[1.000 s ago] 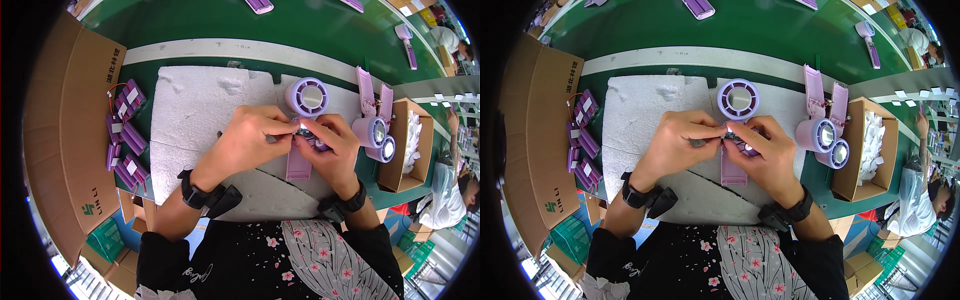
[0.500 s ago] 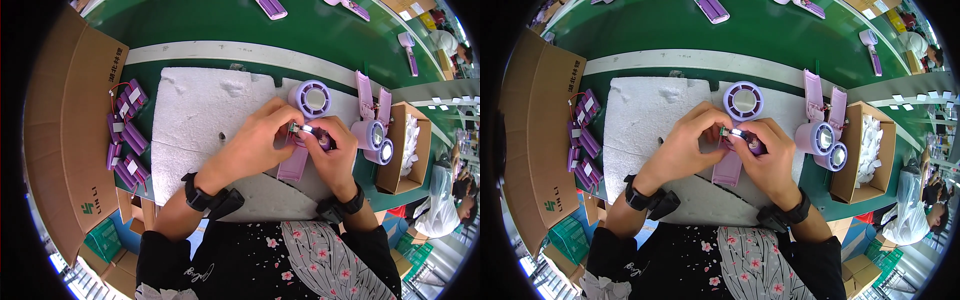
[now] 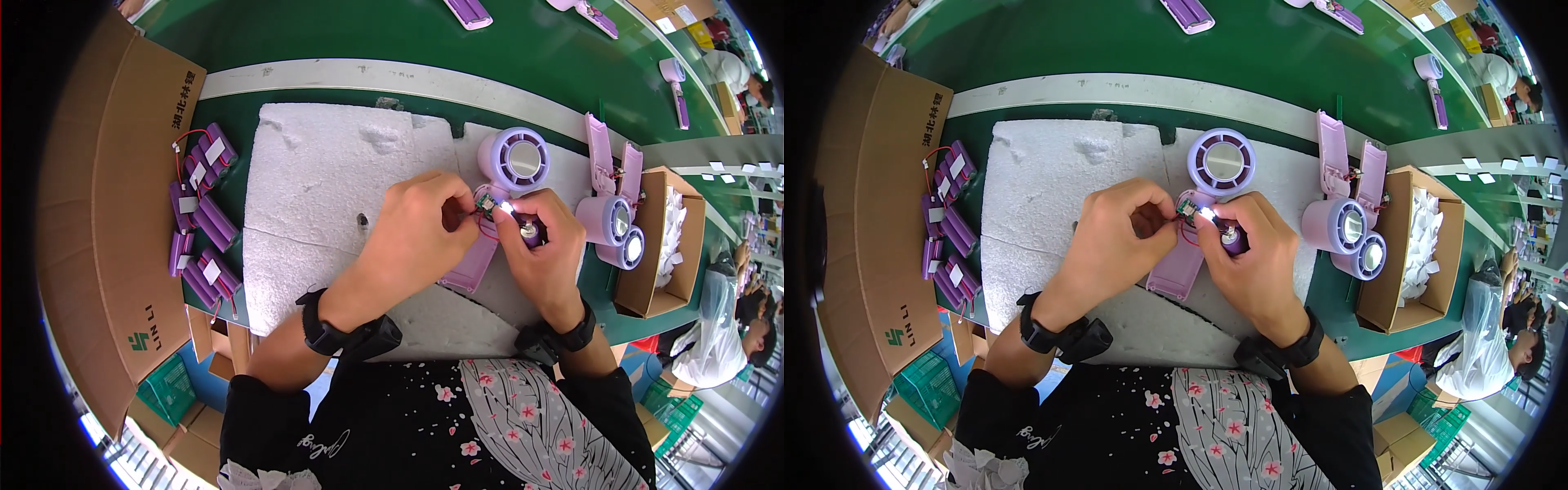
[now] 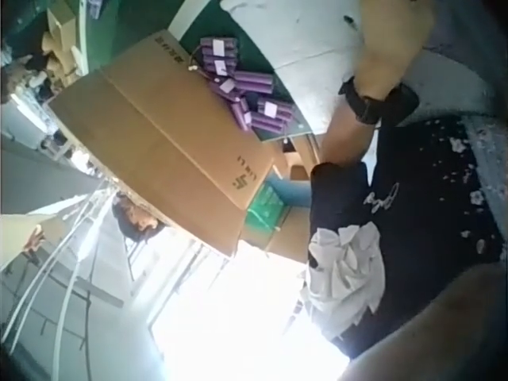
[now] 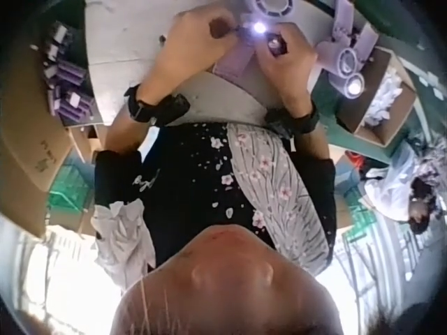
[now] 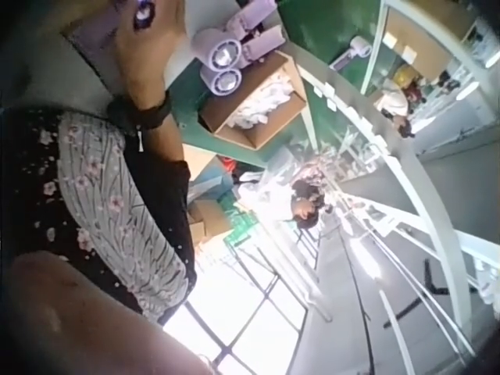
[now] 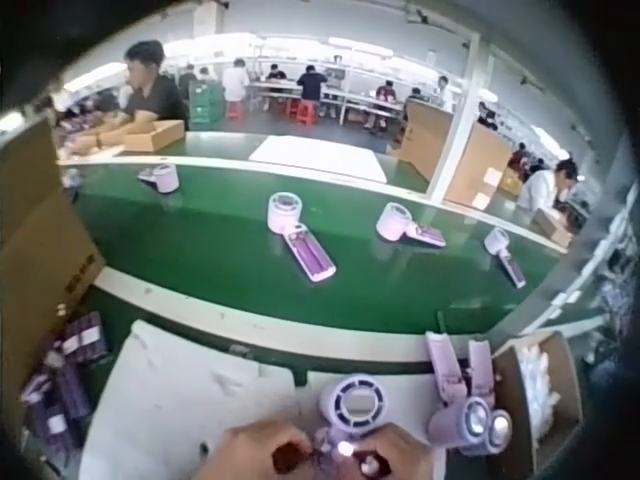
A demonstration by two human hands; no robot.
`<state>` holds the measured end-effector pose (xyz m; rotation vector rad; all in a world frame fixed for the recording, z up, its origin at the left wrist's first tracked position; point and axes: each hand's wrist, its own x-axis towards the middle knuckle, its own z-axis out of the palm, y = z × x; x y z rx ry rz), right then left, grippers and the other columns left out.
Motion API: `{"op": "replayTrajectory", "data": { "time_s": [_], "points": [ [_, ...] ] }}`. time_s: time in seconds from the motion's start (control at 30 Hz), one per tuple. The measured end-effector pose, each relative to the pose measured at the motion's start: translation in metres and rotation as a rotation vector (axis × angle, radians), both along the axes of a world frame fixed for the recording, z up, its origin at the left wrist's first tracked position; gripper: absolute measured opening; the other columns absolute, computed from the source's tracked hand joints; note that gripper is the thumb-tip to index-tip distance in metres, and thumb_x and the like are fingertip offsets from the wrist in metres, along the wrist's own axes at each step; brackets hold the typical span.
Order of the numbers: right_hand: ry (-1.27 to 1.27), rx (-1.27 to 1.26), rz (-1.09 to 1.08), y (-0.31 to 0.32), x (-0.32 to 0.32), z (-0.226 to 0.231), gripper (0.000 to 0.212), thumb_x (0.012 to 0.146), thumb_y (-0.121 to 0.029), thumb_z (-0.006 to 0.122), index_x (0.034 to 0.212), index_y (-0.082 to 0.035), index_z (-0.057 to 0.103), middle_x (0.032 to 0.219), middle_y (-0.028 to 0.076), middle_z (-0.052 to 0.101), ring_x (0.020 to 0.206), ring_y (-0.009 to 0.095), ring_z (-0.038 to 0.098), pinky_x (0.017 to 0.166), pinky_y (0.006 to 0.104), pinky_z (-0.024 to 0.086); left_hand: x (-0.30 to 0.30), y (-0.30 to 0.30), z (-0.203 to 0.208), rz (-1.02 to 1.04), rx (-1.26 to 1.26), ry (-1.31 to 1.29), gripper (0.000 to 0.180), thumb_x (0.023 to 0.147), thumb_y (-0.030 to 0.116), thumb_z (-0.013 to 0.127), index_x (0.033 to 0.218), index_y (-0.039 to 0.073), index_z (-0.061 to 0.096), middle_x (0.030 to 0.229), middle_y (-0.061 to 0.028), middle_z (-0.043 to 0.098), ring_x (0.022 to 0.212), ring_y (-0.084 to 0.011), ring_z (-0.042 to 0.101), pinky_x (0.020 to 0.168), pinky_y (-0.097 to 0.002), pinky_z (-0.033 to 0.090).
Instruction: The person applies a sticker to a battery pack, connects it to a circuit board inside a fan housing, and presses the battery into the housing. After testing the circuit, the person removes the battery and board to repeat the process with another unit.
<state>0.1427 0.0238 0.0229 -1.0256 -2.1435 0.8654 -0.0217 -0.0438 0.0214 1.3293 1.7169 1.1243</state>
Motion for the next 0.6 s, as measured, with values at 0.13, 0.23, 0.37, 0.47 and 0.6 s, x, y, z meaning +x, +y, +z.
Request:
{"op": "replayTrajectory", "data": {
  "time_s": [0.13, 0.23, 0.37, 0.47, 0.6],
  "points": [
    [-0.009, -0.006, -0.006, -0.002, -0.001, -0.001, 0.015, 0.08, -0.005, 0.075, 0.085, 0.0, 0.062, 0.077, 0.01, 0.063, 0.064, 0.017, 0.058, 0.06, 0.0282, 0.046, -0.004, -0.001, 0.001, 0.003, 0.037, -0.037, 0.007, 0.074, -0.004, 0.069, 0.079, -0.003, 0.064, 0.079, -0.009, 0.066, 0.068, -0.0161, 0.067, 0.062, -0.027, 0.053],
    [-0.004, 0.008, -0.001, -0.002, -0.001, 0.001, 0.015, 0.079, -0.004, 0.075, 0.085, 0.001, 0.063, 0.077, 0.01, 0.063, 0.063, 0.018, 0.058, 0.059, 0.0279, 0.046, -0.008, -0.002, 0.003, -0.057, 0.055, 0.008, 0.005, 0.075, -0.004, 0.069, 0.079, -0.003, 0.065, 0.079, -0.0082, 0.066, 0.067, -0.0167, 0.067, 0.063, -0.0274, 0.054],
    [0.005, 0.042, 0.019, -0.002, 0.0, 0.0, 0.014, 0.078, -0.003, 0.076, 0.087, 0.001, 0.065, 0.078, 0.01, 0.063, 0.063, 0.018, 0.058, 0.059, 0.0271, 0.046, -0.015, 0.0, 0.0, -0.123, 0.031, -0.081, 0.012, 0.076, -0.003, 0.07, 0.087, -0.001, 0.065, 0.083, -0.007, 0.066, 0.069, -0.0161, 0.066, 0.064, -0.0279, 0.054],
    [0.001, 0.035, 0.017, -0.003, 0.001, 0.0, 0.015, 0.078, -0.002, 0.076, 0.088, 0.001, 0.067, 0.078, 0.01, 0.063, 0.064, 0.018, 0.059, 0.058, 0.0265, 0.046, -0.016, 0.002, 0.007, -0.116, -0.148, -0.17, 0.02, 0.077, -0.004, 0.068, 0.096, 0.001, 0.064, 0.088, -0.0064, 0.066, 0.07, -0.0151, 0.065, 0.064, -0.0273, 0.053],
    [-0.004, 0.061, 0.028, -0.004, 0.0, 0.001, 0.015, 0.077, -0.002, 0.076, 0.09, 0.0, 0.068, 0.081, 0.01, 0.064, 0.065, 0.018, 0.06, 0.058, 0.0264, 0.046, -0.013, 0.004, 0.002, -0.138, -0.132, -0.196, 0.03, 0.078, -0.005, 0.065, 0.106, 0.004, 0.06, 0.09, -0.0065, 0.066, 0.071, -0.013, 0.064, 0.064, -0.0262, 0.052]
  ]
}}
